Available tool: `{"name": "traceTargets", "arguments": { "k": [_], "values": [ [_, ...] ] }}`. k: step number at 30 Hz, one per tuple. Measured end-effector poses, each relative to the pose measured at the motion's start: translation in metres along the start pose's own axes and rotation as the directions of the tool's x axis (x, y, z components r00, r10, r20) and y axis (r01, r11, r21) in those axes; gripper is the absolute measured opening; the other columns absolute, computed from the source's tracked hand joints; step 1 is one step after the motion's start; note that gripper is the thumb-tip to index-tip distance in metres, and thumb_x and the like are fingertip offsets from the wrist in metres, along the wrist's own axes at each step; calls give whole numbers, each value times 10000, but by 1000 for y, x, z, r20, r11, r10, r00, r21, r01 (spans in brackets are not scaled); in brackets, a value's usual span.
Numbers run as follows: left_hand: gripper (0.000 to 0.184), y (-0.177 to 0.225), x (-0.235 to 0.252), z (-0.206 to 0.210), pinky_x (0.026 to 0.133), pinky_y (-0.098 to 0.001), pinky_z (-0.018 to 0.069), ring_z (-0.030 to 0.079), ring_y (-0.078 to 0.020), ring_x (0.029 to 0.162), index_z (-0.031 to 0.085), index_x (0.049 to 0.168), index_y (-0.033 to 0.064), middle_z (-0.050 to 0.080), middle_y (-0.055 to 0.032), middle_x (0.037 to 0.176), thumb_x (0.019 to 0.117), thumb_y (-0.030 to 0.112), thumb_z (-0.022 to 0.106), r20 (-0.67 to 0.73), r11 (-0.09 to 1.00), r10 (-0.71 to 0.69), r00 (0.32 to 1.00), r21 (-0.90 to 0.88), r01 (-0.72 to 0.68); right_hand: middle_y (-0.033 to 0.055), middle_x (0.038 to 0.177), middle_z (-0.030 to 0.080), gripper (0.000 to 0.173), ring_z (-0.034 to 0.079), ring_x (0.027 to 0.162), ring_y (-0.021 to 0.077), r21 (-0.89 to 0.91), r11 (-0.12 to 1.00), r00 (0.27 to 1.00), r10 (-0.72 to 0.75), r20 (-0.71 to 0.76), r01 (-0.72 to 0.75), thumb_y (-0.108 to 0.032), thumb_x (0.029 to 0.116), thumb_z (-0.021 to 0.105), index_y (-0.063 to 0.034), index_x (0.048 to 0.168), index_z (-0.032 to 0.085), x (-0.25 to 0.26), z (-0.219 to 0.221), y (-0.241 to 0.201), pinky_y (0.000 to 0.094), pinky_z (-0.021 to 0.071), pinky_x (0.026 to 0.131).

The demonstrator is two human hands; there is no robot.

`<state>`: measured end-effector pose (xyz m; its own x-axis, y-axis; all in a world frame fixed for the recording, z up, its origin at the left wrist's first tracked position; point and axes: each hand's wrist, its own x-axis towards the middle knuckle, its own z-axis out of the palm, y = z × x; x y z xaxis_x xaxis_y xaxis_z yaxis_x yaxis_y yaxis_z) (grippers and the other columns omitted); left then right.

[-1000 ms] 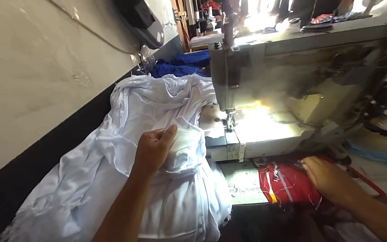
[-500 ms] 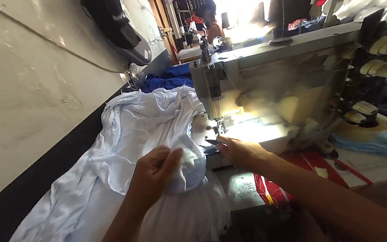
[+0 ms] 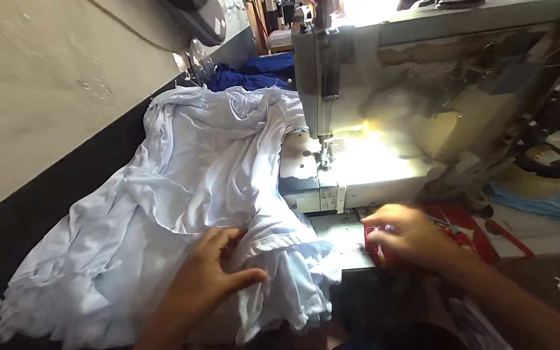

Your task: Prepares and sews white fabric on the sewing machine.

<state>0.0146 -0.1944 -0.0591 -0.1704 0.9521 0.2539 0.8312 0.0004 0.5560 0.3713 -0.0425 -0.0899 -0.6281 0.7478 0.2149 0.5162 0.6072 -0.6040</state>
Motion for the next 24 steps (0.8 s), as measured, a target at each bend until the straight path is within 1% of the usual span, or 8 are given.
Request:
{"name": "traceTargets", "arguments": {
  "k": [2,4,7,8,11,15,20,24],
  "values": [
    [520,14,-4,22,776,-298,549,627,-101,905,738,965,42,649,-55,1024,705,489,796,-59,995,9,998,-96,-14,152,1198,690,505,610,1171,340,133,991,991,-4,137,-15,-346,860,801,-69,1273,712,14,35,-26,553,488,989],
    [385,24,-9,18,820,-214,578,663,-5,936,714,1046,54,696,33,1031,783,327,786,-75,941,14,997,-335,-39,184,1177,693,401,610,1181,350,254,967,989,-37,142,0,-266,872,784,6,1159,717,22,67,-44,557,468,1011],
    [224,25,-15,-45,801,-170,568,654,53,918,680,1037,219,699,158,994,824,218,751,-149,933,86,985,-336,-132,67,861,656,91,641,767,121,525,851,999,16,-28,1,-22,909,606,4,994,626,24,66,-51,316,549,710],
    [153,18,-18,-74,812,-191,561,655,2,922,648,1003,128,690,62,992,864,159,704,-237,974,145,961,-134,-180,24,837,643,105,627,695,62,566,822,992,20,-126,55,8,908,576,-21,1006,597,21,52,-47,259,556,637],
    [203,3,-26,-141,921,-400,510,629,-331,982,575,1029,-251,622,-383,1054,960,-79,494,-426,931,34,904,343,127,40,917,640,217,611,729,71,247,962,919,-11,-395,117,-10,878,619,-12,1094,602,3,-8,-19,282,549,649],
    [270,-25,-38,-149,1025,-482,462,615,-444,1124,597,1179,-205,615,-394,1184,970,-75,488,-463,846,-225,858,344,407,238,1012,639,282,646,870,367,-191,981,845,-121,-520,22,38,751,678,75,1031,675,-18,-28,22,537,539,747],
    [301,-89,-57,-113,942,-659,459,632,-497,1071,648,1210,-92,653,-343,1145,917,-35,612,-455,888,-255,854,240,393,212,1034,637,249,661,896,341,-286,958,827,-149,-543,-15,6,813,652,32,1050,722,-38,7,56,483,565,735],
    [285,-90,-57,-106,957,-541,486,639,-390,1046,629,1211,-112,656,-320,1137,937,-55,575,-509,916,-280,814,112,385,222,1033,638,265,659,899,361,-256,966,836,-120,-535,-25,22,831,646,37,1085,721,-41,10,59,507,560,741]
  ]
}}
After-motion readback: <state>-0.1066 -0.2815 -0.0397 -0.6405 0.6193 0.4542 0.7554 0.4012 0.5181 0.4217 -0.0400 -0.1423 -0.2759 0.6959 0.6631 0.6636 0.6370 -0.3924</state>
